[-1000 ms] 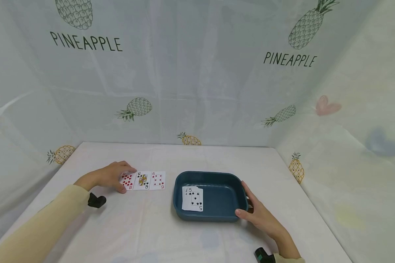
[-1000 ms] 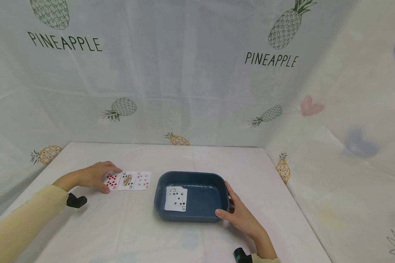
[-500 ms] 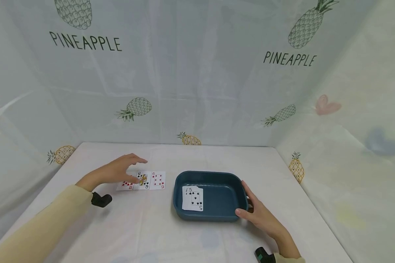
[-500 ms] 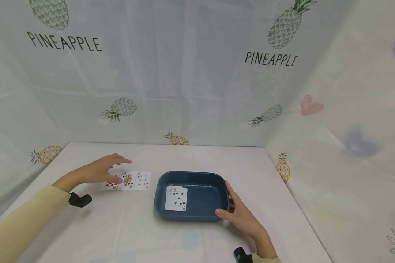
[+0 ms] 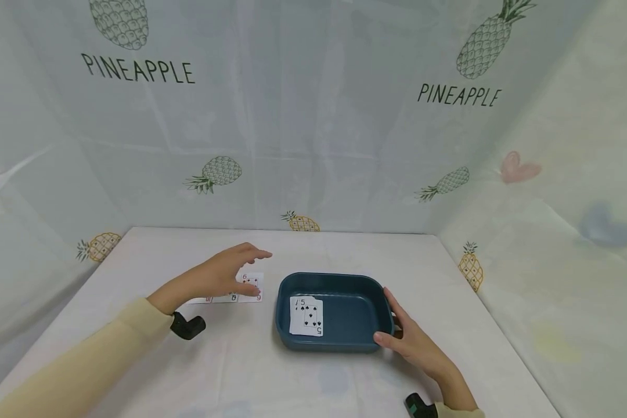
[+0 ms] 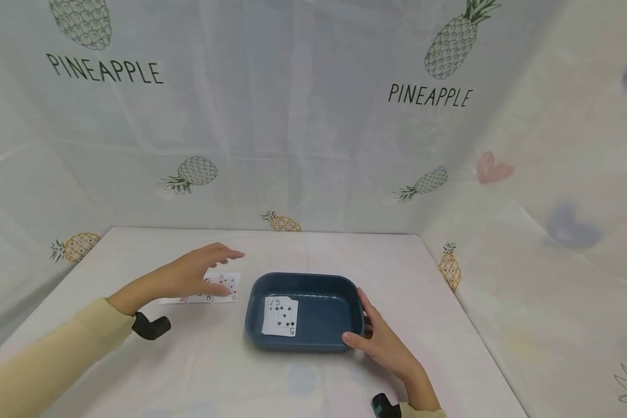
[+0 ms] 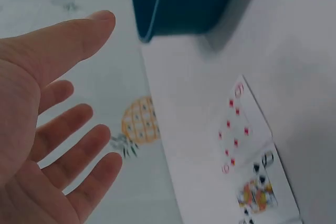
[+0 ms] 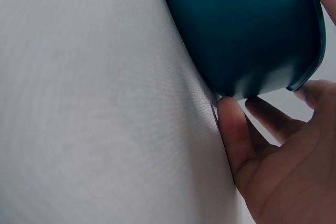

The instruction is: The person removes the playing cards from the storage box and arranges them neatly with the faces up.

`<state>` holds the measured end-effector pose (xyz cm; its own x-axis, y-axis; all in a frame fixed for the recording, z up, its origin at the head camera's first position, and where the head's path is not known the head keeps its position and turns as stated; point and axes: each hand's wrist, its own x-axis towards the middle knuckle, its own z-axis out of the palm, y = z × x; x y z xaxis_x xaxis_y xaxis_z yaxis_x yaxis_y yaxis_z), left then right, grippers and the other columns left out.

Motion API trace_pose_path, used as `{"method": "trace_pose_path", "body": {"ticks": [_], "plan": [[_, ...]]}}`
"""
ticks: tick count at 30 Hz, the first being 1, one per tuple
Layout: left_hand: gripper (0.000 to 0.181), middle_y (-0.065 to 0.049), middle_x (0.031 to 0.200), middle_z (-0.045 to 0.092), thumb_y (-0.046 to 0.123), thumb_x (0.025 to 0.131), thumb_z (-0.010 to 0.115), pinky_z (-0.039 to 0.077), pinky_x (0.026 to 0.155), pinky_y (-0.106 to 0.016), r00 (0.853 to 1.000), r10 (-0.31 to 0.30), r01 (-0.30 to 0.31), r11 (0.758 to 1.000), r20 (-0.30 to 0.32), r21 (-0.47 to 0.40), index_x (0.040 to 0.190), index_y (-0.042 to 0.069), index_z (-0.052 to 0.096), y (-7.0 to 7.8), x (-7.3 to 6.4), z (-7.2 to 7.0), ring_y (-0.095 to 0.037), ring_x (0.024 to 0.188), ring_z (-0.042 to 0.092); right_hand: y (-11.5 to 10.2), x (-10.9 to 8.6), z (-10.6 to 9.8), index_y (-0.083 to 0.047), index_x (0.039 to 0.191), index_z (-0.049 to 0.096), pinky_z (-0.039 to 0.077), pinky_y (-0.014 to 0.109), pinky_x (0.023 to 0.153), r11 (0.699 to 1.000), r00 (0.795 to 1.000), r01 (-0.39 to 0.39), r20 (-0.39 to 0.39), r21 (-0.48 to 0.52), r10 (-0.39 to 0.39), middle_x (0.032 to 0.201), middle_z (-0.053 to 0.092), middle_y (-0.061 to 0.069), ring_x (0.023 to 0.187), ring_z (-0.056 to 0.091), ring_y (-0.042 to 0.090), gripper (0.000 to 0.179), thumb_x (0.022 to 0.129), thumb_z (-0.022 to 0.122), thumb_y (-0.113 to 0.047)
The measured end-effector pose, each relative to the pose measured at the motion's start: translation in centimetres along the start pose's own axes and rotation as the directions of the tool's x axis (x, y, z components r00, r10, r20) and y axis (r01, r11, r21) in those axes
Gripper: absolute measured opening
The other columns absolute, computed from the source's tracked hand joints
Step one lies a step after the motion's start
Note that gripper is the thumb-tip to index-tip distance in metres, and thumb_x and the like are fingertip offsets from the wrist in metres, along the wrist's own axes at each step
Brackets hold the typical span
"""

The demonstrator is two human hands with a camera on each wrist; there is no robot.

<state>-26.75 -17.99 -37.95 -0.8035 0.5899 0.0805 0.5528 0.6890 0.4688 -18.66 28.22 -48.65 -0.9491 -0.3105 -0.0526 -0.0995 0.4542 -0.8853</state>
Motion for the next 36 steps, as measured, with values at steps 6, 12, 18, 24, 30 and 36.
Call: {"method": "trace_pose_path", "body": {"ticks": [6,12,18,24,30,36], "plan": [[0.079,-0.002,0.146,0.057,0.031,0.087,0.090,0.054,0.102,-0.048,0.999,0.041,-0.041,0.999,-0.001,-0.023,0.156,0.018,0.053,2.9,0.8,1.7,-0.027,0.130,0.060,0.0,0.0,0.0,-0.030,0.173,0.005,0.052,0.029,0.095,1.000,1.000,-0.009,-0.003,-0.002,0.009,0.171,0.024,0.023,0.136,0.051,0.037,0.100,0.100,0.073,-0.021],[0.078,-0.006,0.144,0.059,0.029,0.087,0.090,0.052,0.107,-0.050,0.995,0.101,-0.100,0.994,0.014,-0.036,0.155,0.014,0.054,4.5,2.0,3.9,-0.028,0.130,0.060,0.1,0.0,0.1,-0.033,0.172,0.006,0.052,0.030,0.095,1.000,1.000,-0.018,-0.008,-0.002,0.018,0.170,0.027,0.024,0.137,0.050,0.037,0.100,0.100,0.074,-0.022],[0.078,-0.008,0.144,0.058,0.029,0.087,0.090,0.050,0.110,-0.050,0.991,0.129,-0.127,0.991,0.047,-0.040,0.154,0.012,0.054,6.1,3.5,5.6,-0.026,0.130,0.059,0.1,0.0,0.0,-0.031,0.172,0.006,0.053,0.030,0.095,1.000,1.000,-0.014,-0.007,0.000,0.014,0.170,0.025,0.024,0.137,0.051,0.036,0.100,0.099,0.074,-0.022],[0.079,-0.009,0.144,0.058,0.030,0.087,0.090,0.051,0.109,-0.048,0.987,0.134,-0.128,0.989,0.088,-0.072,0.154,0.012,0.053,6.7,4.6,7.5,-0.026,0.129,0.060,0.0,0.0,0.1,-0.030,0.173,0.006,0.052,0.035,0.097,1.000,1.000,-0.018,-0.002,0.002,0.018,0.174,0.018,0.020,0.138,0.049,0.038,0.100,0.099,0.074,-0.024],[0.079,-0.009,0.147,0.058,0.031,0.087,0.090,0.050,0.110,-0.046,0.985,0.104,-0.096,0.993,0.136,-0.070,0.154,0.011,0.054,6.9,5.3,8.9,-0.023,0.130,0.059,-0.1,-0.1,0.2,-0.032,0.172,0.006,0.052,0.035,0.097,1.000,1.000,-0.025,-0.004,0.001,0.025,0.174,0.018,0.021,0.139,0.049,0.038,0.100,0.100,0.074,-0.024],[0.081,-0.007,0.142,0.060,0.033,0.084,0.093,0.052,0.104,-0.040,0.986,0.072,-0.073,0.997,0.150,0.001,0.152,0.009,0.056,7.1,5.5,9.7,-0.020,0.123,0.061,-0.2,-0.1,0.1,-0.032,0.172,0.006,0.052,0.034,0.097,1.000,1.000,-0.028,-0.012,-0.007,0.028,0.173,0.022,0.022,0.140,0.048,0.039,0.100,0.099,0.074,-0.024]]}}
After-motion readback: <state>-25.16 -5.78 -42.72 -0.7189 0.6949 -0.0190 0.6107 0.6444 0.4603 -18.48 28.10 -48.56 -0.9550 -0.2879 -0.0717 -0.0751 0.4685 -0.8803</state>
